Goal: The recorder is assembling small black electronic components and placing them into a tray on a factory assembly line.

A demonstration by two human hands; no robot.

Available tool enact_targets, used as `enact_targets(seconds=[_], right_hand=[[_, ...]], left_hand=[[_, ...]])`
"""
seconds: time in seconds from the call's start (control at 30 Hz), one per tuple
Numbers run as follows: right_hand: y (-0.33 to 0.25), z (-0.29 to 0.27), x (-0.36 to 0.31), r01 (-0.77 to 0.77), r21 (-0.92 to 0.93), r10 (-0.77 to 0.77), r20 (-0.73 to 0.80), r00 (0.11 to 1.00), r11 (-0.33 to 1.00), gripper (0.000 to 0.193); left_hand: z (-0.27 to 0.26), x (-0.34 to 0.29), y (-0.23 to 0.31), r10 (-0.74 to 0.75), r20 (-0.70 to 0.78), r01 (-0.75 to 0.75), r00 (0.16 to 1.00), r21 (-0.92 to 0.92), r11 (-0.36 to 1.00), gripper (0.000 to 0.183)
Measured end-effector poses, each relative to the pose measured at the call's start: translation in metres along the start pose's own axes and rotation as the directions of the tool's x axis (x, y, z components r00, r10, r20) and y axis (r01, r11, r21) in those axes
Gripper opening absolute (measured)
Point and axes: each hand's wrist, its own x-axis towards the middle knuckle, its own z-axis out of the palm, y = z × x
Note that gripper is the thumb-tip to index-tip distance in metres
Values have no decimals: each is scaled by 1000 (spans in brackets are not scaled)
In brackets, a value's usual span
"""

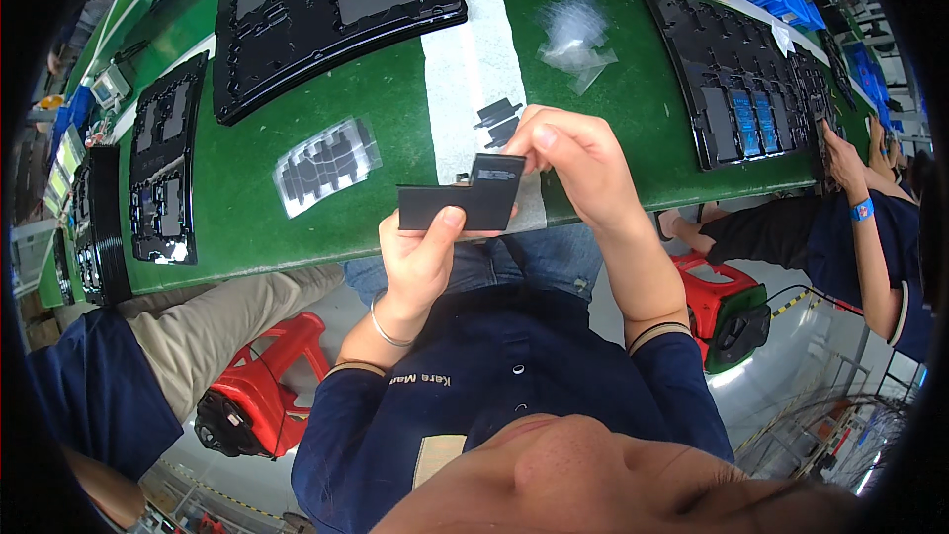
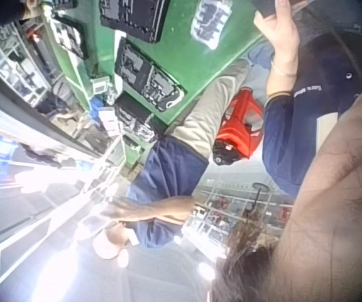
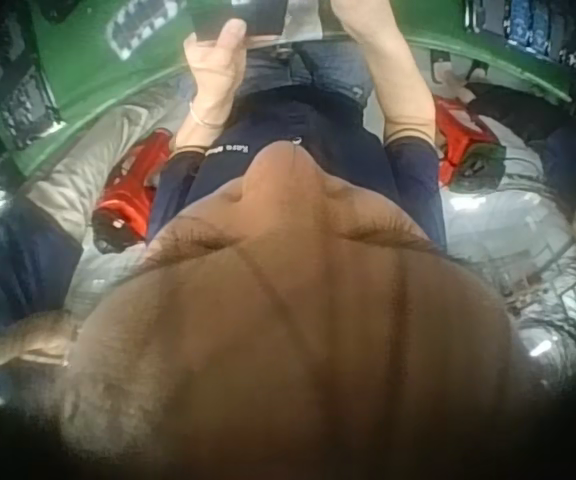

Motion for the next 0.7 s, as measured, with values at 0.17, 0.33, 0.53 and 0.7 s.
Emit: enact_targets(seconds=[0.17,0.33,0.53,0.7], right_hand=[[6,-7,12,-55,-25,57,136,989,998,17],[11,-7,21,-172,108,142,246,959,979,16],[3,5,19,312,-489,-299,108,948,815,9],[8,6,19,288,-365,-291,48,956,885,6]], left_hand=[[-2,-2,3,-46,8,45,999,88,995,24],[-5,0,3,-73,7,72,997,89,993,23],[-7,2,-1,-52,-59,62,997,177,982,26],[-2,3,-3,-4,-86,13,996,110,994,22]])
